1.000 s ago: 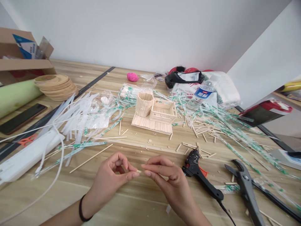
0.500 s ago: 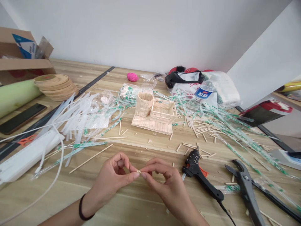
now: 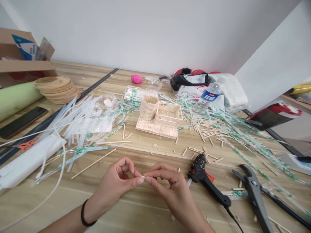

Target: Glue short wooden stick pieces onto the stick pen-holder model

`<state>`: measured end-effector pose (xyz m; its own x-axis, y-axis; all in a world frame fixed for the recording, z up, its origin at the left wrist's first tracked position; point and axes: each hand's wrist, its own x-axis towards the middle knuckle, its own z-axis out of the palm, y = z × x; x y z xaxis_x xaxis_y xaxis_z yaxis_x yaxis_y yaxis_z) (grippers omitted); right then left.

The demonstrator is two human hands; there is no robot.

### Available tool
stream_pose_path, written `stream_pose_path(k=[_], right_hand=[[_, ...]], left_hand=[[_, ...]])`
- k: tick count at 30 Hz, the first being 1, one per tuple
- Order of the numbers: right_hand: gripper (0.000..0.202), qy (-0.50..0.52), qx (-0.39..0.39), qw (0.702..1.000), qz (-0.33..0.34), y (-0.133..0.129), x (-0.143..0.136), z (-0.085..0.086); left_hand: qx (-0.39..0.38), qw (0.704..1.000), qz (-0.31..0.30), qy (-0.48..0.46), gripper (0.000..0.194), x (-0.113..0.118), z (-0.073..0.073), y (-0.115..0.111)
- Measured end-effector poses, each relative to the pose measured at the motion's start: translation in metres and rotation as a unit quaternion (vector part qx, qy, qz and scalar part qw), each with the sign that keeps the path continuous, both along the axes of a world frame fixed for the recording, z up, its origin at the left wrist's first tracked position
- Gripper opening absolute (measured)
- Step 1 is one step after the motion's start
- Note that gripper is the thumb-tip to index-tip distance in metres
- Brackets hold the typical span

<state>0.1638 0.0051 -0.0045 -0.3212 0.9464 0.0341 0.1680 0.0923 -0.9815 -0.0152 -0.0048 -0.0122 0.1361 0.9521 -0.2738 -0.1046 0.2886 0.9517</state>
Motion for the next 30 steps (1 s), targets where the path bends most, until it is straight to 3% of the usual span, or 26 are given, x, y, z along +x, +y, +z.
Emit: stream_pose_path(k=[6, 17, 30], right_hand=[[0.014, 0.001, 0.009, 1.000, 0.005, 0.002, 0.002, -0.003], [0.017, -0.071, 0.072, 0.990, -0.100, 0.017, 0.018, -0.010], [0.018, -0.146, 0.112, 0.975, -0.123, 0.022, 0.036, -0.007]], left_hand=[[0.035, 0.998, -0.026, 0.055, 0.018, 0.000, 0.000, 0.001], [-0.054, 0.998, 0.029, -0.008, 0.020, -0.003, 0.004, -0.002], [-0.071, 0.994, 0.042, -0.067, 0.013, -0.003, 0.008, 0.003]])
